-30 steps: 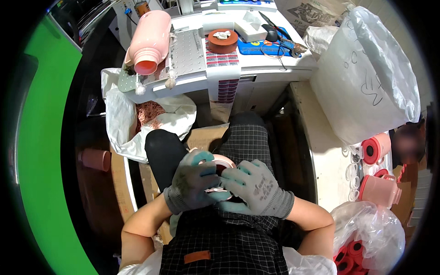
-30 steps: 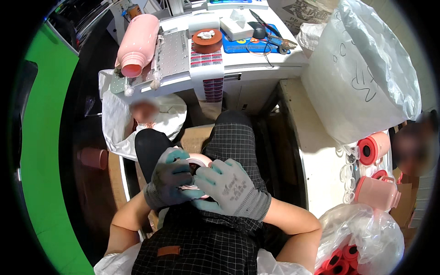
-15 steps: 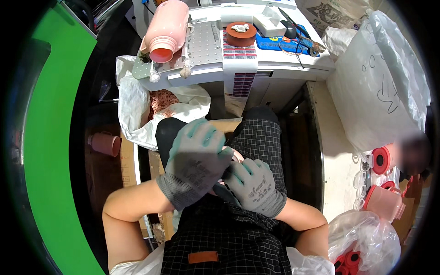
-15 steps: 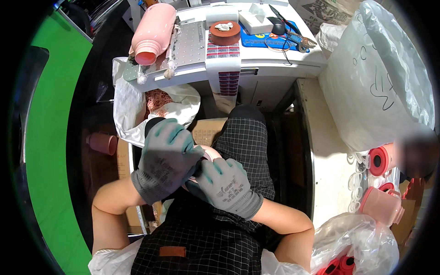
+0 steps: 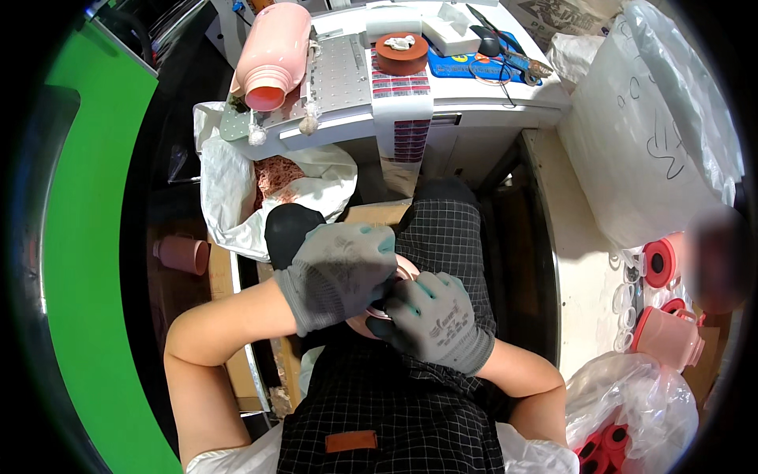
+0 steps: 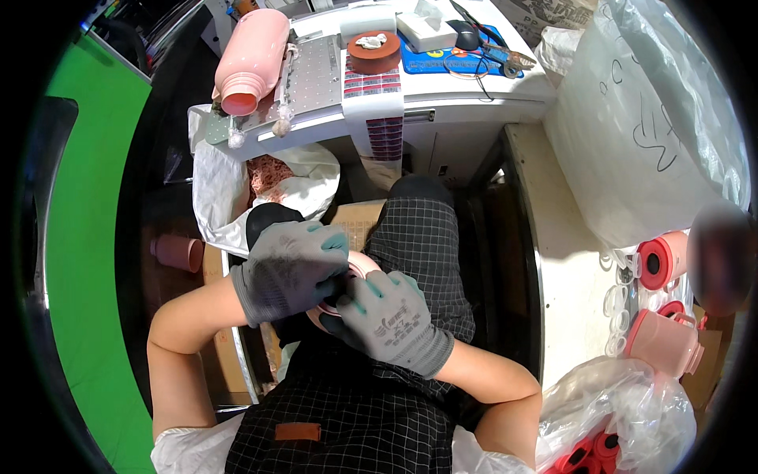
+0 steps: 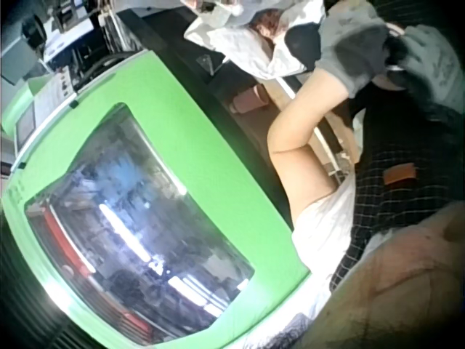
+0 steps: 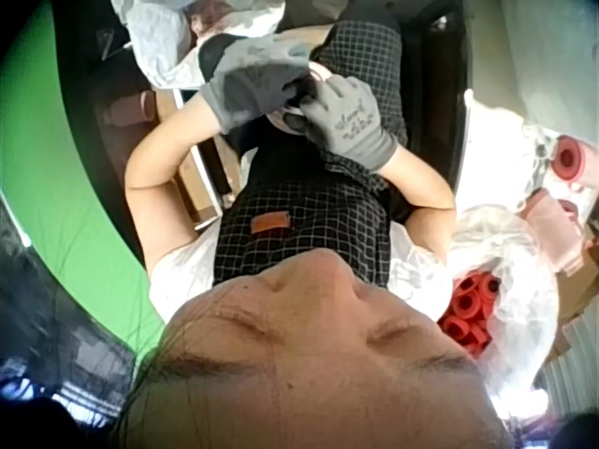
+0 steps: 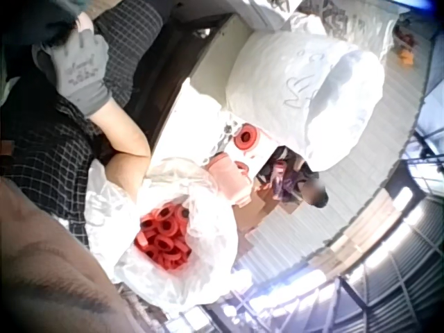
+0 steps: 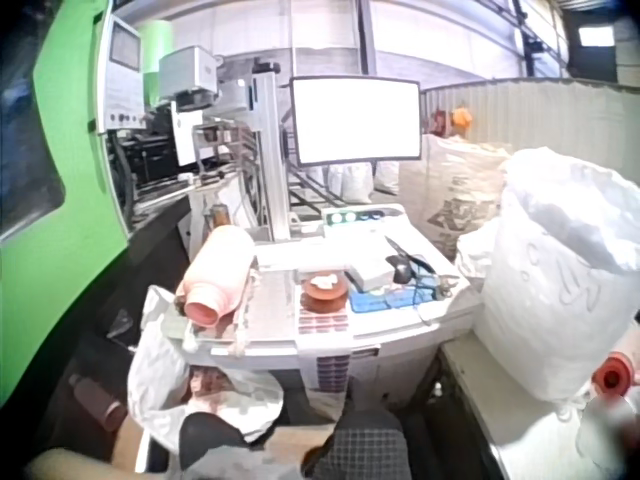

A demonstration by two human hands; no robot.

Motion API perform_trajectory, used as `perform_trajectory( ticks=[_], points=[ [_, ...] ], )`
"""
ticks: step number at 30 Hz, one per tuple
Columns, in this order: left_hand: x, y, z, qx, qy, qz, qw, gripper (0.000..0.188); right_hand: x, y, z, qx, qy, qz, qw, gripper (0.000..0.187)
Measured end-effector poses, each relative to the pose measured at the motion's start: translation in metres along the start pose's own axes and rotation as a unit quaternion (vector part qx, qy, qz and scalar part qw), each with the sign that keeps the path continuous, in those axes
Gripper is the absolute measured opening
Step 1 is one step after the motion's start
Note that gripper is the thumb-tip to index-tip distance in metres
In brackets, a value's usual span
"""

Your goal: The person sits on the floor in a workshop and assembles pink plastic kettles. They pick up a kettle body, wipe the rim, attach a red lid, and place the finished unit into a white sack. The process is repeated for multiple units.

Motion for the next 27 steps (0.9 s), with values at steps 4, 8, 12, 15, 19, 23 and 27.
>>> perform_trajectory(
  ticks=[4,8,12,15,19,23,27],
  points=[
    [0.002,0.002,-0.005,0.019,0.057,-0.023,0.998,0.03,-0.002,-0.003,0.002,-0.031,0.006,0.024,0.999,0.029],
    [0.0,0.014,0.001,0.007,-0.029,-0.057,0.998,0.039,0.015,-0.004,0.001,-0.029,-0.063,-0.023,0.997,0.033],
    [-0.053,-0.006,0.08,0.2,-0.405,-0.258,0.854,0.034,0.063,-0.05,-0.055,-0.201,0.095,-0.134,0.966,0.027],
    [-0.123,-0.024,0.174,0.385,-0.419,-0.266,0.778,0.047,0.126,-0.129,-0.105,-0.375,0.065,-0.361,0.851,0.034],
    [-0.182,0.027,0.26,0.423,-0.216,-0.268,0.838,0.075,0.155,-0.186,-0.138,-0.387,0.248,-0.451,0.765,0.05],
    [-0.253,0.042,0.367,0.514,-0.187,-0.303,0.78,0.073,0.105,-0.172,-0.132,-0.417,0.386,-0.368,0.736,0.07],
    [-0.249,0.085,0.292,0.457,-0.23,-0.217,0.831,0.034,0.106,-0.213,-0.125,-0.448,0.289,-0.401,0.745,0.074]
  ],
)
Point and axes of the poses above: each hand's wrist, its own y-axis towards the middle knuckle, its own x-axis out of the back of the hand, z = x × y, the point moved 7 cm from there along y, towards the middle knuckle, and after that the axes turned 1 degree about y, right-handed, at the moved point
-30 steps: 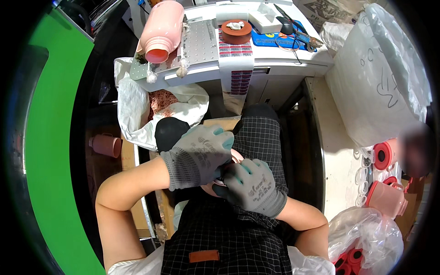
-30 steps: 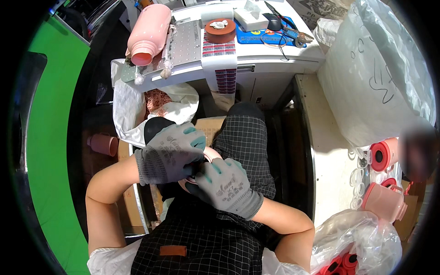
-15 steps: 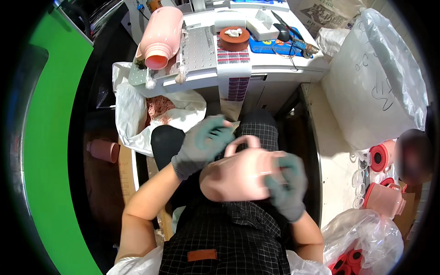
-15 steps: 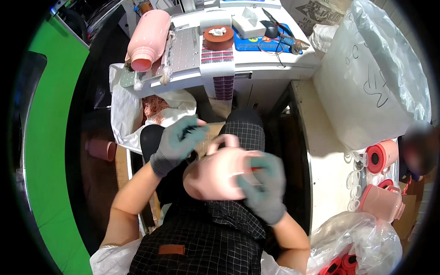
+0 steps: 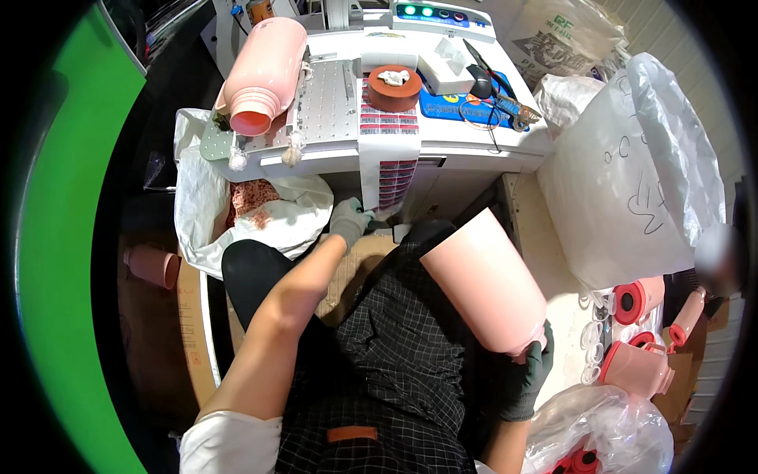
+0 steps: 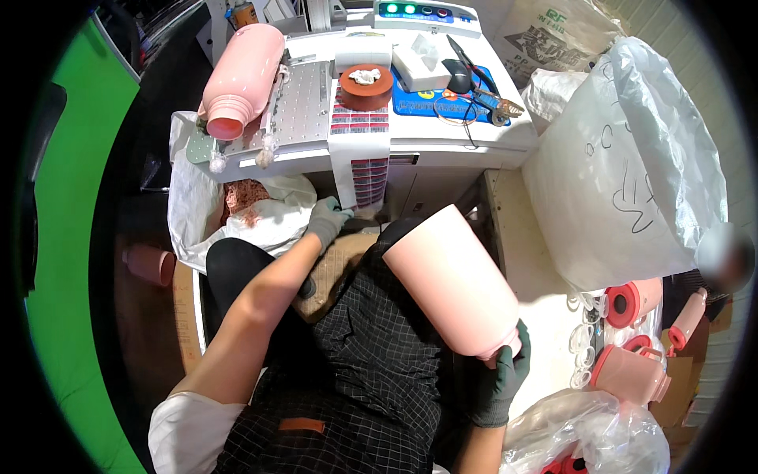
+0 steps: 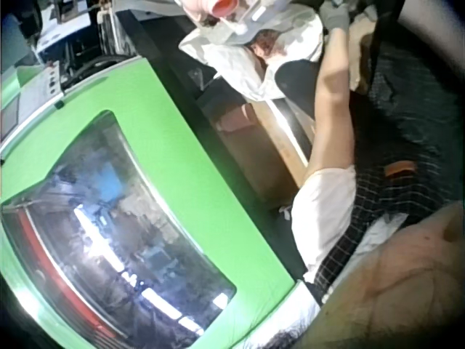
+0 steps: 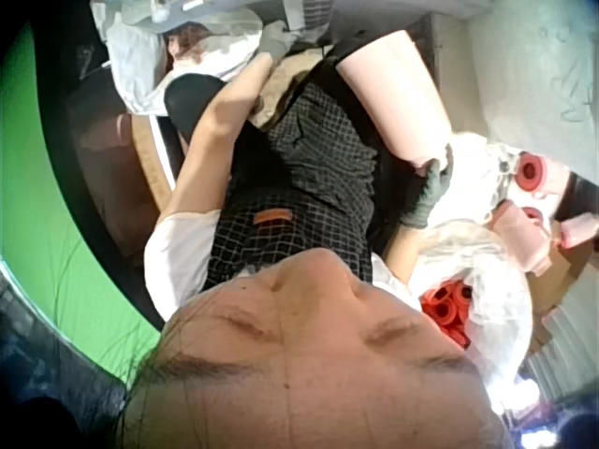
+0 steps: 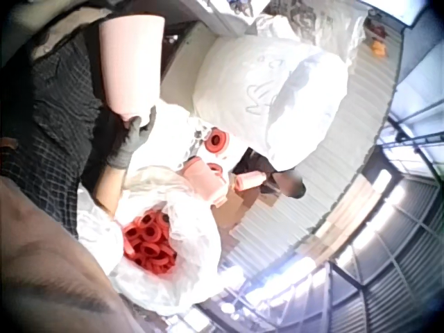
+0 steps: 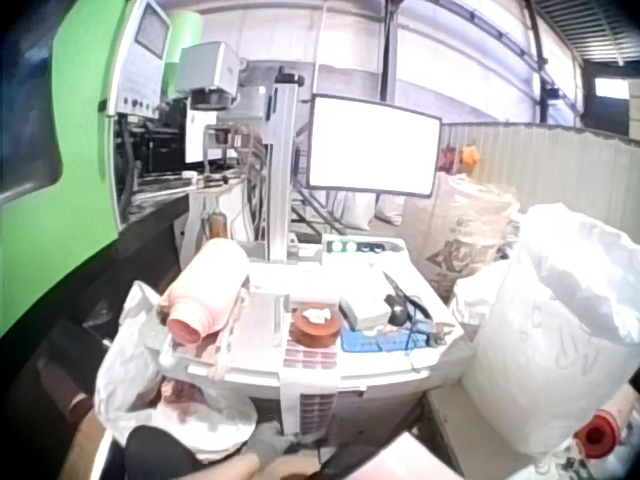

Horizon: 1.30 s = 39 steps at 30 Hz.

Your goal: The person sits on the floor in a workshop and assembles pink plastic kettles. They pick up a kettle body, wipe the rim, attach a red lid, and place the finished unit into a white sack. The process is repeated for multiple units.

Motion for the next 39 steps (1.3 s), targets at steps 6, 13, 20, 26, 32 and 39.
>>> perform_trajectory(
  ticks=[6,13,20,26,32,39],
  points=[
    [0.051,-0.141,-0.039,-0.032,-0.158,-0.068,0.985,0.051,-0.023,-0.015,0.029,0.199,-0.303,-0.006,0.932,0.108],
    [0.078,-0.164,-0.063,-0.135,-0.263,-0.035,0.955,0.063,-0.027,-0.034,0.012,0.27,-0.471,0.051,0.838,0.117],
    [0.127,-0.189,-0.105,-0.284,-0.087,-0.143,0.944,0.034,-0.041,-0.049,0.016,0.35,-0.45,0.117,0.813,0.112],
    [0.142,-0.213,-0.127,-0.39,-0.075,-0.173,0.901,0.023,-0.04,-0.056,0.006,0.329,-0.458,0.107,0.819,0.106],
    [0.138,-0.226,-0.093,-0.317,-0.056,-0.279,0.905,0.018,-0.049,-0.069,-0.005,0.423,-0.494,0.051,0.758,0.088],
    [0.097,-0.22,-0.168,-0.013,-0.522,0.148,0.84,0.014,-0.046,-0.085,-0.033,0.453,-0.509,0.05,0.73,0.082]
  ],
)
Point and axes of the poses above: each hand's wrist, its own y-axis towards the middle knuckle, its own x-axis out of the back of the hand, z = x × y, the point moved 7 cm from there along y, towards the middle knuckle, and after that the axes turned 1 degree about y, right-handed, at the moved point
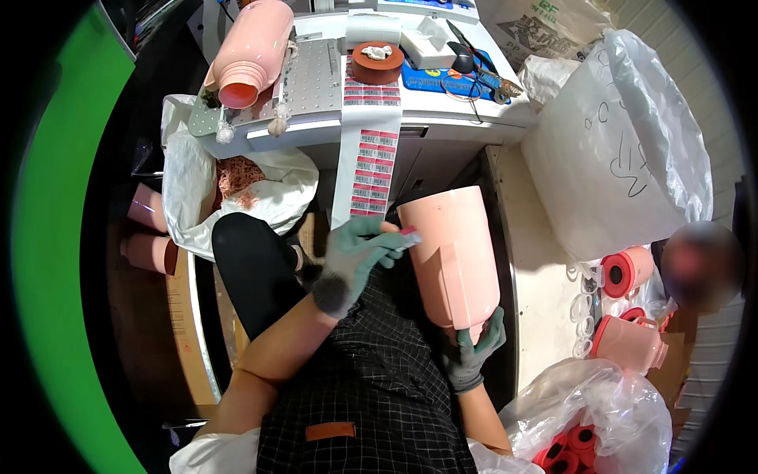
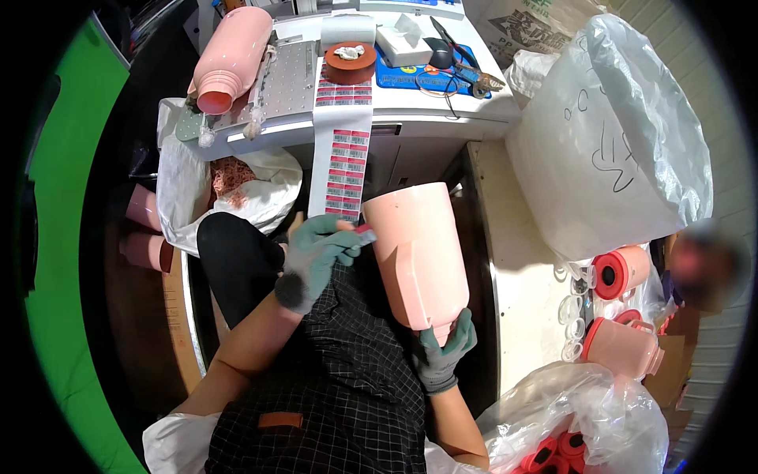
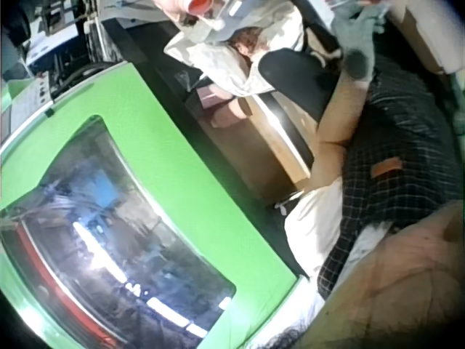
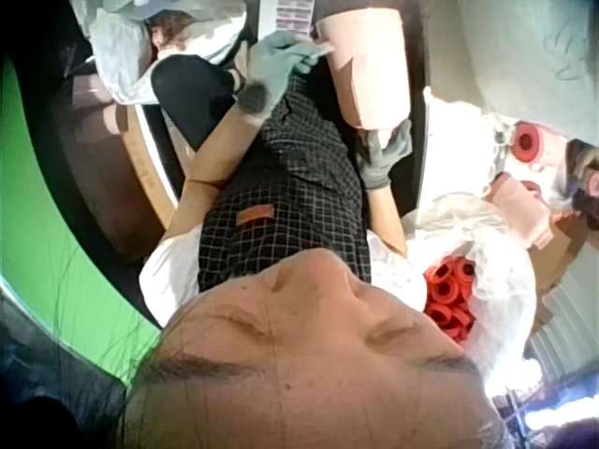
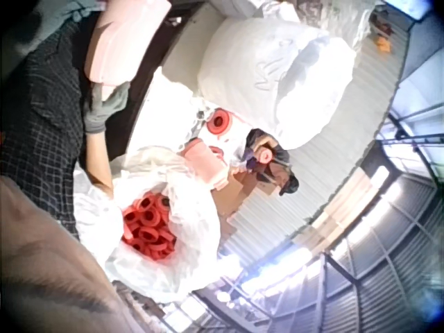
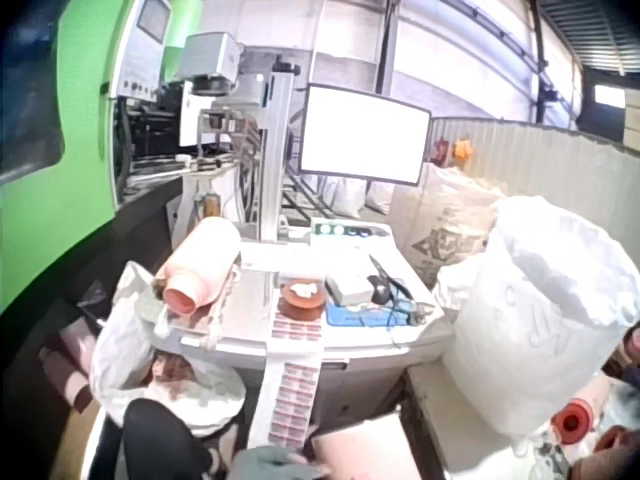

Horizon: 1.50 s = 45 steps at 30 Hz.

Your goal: The person sits on the floor in a workshop and assembles pink plastic kettles. They pick up a kettle body, wipe the rim, attach a red lid, and place the finished unit into a white sack. The process is repeated for multiple units.

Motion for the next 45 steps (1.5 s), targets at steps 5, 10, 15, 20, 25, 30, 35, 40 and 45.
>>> perform_trajectory(
  ticks=[5,10,15,20,25,30,35,40,45],
  points=[
    [-0.019,0.021,0.022,0.075,-0.059,0.034,0.995,0.013,-0.004,-0.004,0.002,-0.01,0.0,-0.006,1.0,0.064],
    [-0.012,0.018,0.023,0.05,-0.04,0.019,0.998,0.011,-0.006,-0.006,0.004,0.01,0.0,0.009,1.0,0.063],
    [-0.016,0.016,0.002,0.042,0.119,0.0,0.992,0.017,-0.015,-0.025,-0.005,-0.113,0.099,-0.089,0.985,0.07],
    [0.018,0.025,0.002,-0.094,0.173,-0.102,0.975,0.013,-0.013,-0.016,0.002,-0.035,0.055,-0.02,0.998,0.091],
    [-0.022,0.036,-0.021,-0.346,0.401,-0.053,0.847,0.01,-0.01,-0.006,0.015,0.007,0.024,-0.026,0.999,0.09],
    [-0.034,0.048,-0.011,-0.335,0.462,-0.067,0.818,0.025,-0.014,-0.016,0.013,-0.012,0.015,-0.013,1.0,0.064],
    [-0.034,0.083,-0.003,-0.193,0.607,-0.044,0.77,0.02,-0.006,0.008,0.028,0.002,-0.021,-0.038,0.999,0.048],
    [-0.002,0.127,0.002,-0.156,0.73,0.024,0.665,0.023,-0.002,0.026,0.055,0.063,-0.023,-0.026,0.997,0.05],
    [0.01,0.11,-0.056,-0.176,0.617,-0.144,0.753,0.022,-0.003,0.023,0.061,0.106,-0.068,-0.043,0.991,0.058]
  ],
)
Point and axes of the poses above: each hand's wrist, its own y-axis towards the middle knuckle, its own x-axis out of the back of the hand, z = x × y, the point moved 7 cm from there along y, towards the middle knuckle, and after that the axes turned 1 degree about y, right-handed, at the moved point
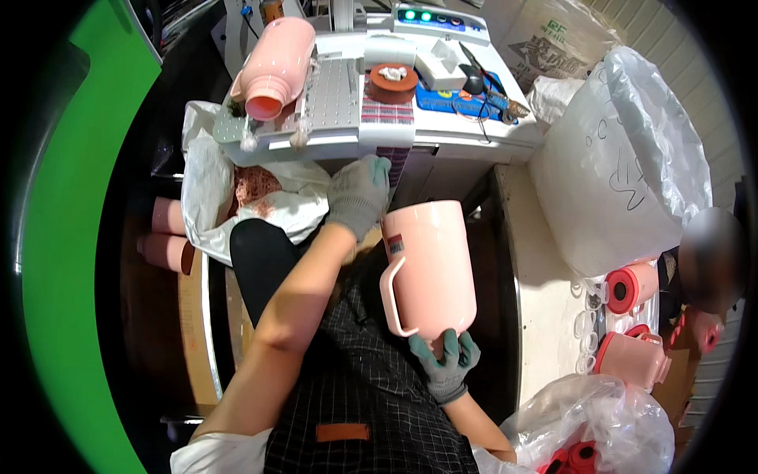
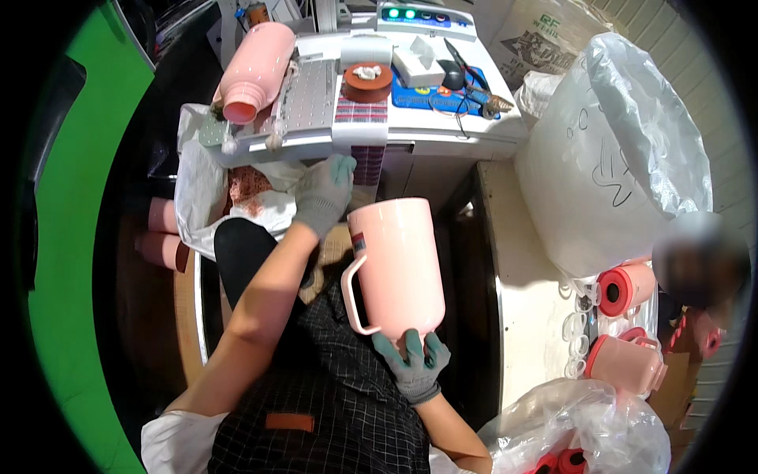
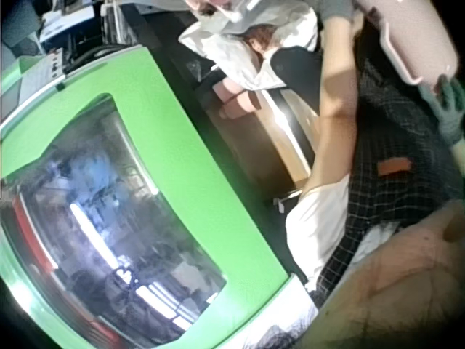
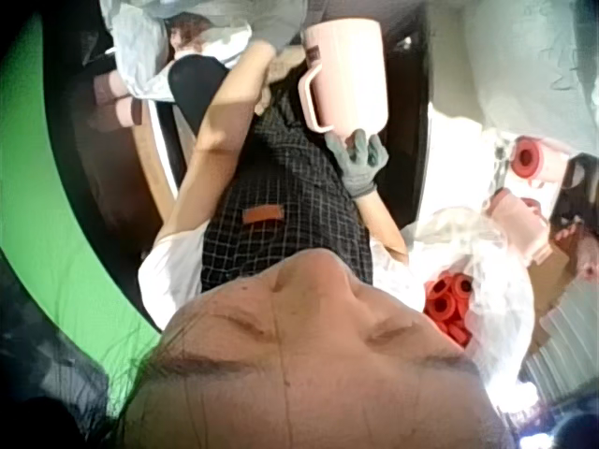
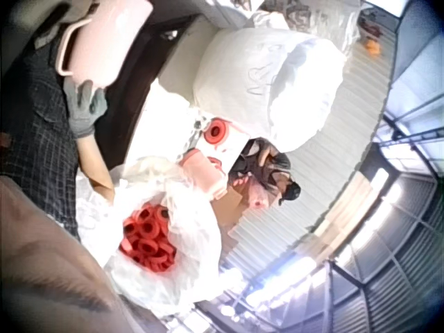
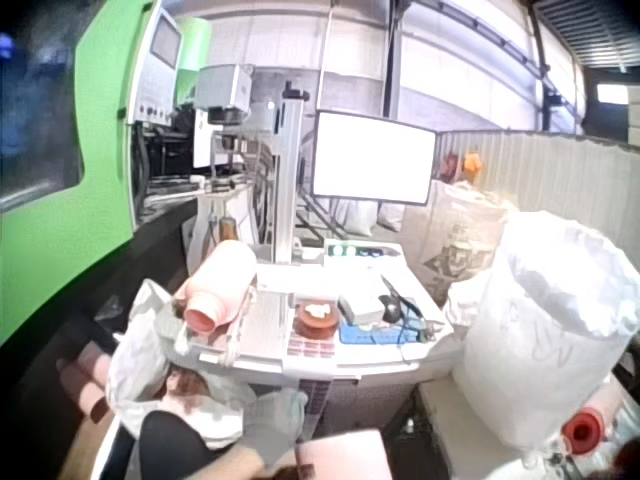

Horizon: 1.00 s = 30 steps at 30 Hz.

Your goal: The person sits on the floor in a workshop and assembles pink plastic kettles. They pick up a kettle body, wipe the rim, attach a red lid, and place the finished unit into a white sack. The process is repeated for multiple units.

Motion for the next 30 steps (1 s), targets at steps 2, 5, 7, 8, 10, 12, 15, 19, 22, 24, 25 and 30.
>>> perform_trajectory(
  ticks=[2,5,7,8,10,12,15,19,22,24,25,30],
  points=[
    [0.018,-0.033,-0.018,-0.176,-0.099,-0.149,0.968,0.017,-0.002,0.0,0.0,-0.018,0.02,-0.001,1.0,0.056],
    [-0.005,-0.029,0.035,-0.034,-0.184,-0.13,0.974,0.025,0.0,-0.009,-0.003,-0.017,0.045,0.045,0.998,0.044],
    [0.005,-0.031,0.044,-0.06,-0.167,-0.163,0.971,0.026,0.001,-0.006,-0.014,-0.063,0.077,0.019,0.995,0.047],
    [-0.007,-0.035,0.057,-0.101,-0.332,-0.122,0.93,0.024,-0.002,-0.006,-0.015,-0.047,0.071,0.016,0.996,0.048],
    [-0.008,-0.05,0.049,-0.08,-0.326,-0.091,0.938,0.023,-0.007,-0.007,-0.016,-0.022,0.069,0.016,0.997,0.051],
    [-0.003,-0.059,0.039,-0.096,-0.361,-0.124,0.919,0.024,-0.006,-0.005,-0.017,0.002,0.076,0.037,0.996,0.052],
    [-0.004,-0.06,0.071,-0.071,-0.413,-0.099,0.903,0.036,-0.007,0.011,-0.021,-0.006,0.104,0.07,0.992,0.048],
    [-0.006,-0.076,0.05,0.071,-0.534,0.002,0.842,0.033,-0.003,0.018,-0.027,-0.024,0.126,0.062,0.99,0.05],
    [-0.001,-0.084,0.034,-0.015,-0.405,-0.041,0.913,0.028,-0.001,0.021,-0.02,-0.015,0.131,0.076,0.988,0.05],
    [0.004,-0.081,0.023,-0.059,-0.321,-0.051,0.944,0.024,-0.003,0.018,-0.015,0.002,0.11,0.05,0.993,0.053],
    [-0.003,-0.078,0.026,0.001,-0.351,-0.013,0.936,0.023,-0.005,0.013,-0.013,0.006,0.103,0.043,0.994,0.054],
    [-0.038,-0.068,0.063,0.078,-0.39,-0.103,0.912,0.011,-0.01,0.018,-0.001,0.019,0.084,0.036,0.996,0.057]
  ],
)
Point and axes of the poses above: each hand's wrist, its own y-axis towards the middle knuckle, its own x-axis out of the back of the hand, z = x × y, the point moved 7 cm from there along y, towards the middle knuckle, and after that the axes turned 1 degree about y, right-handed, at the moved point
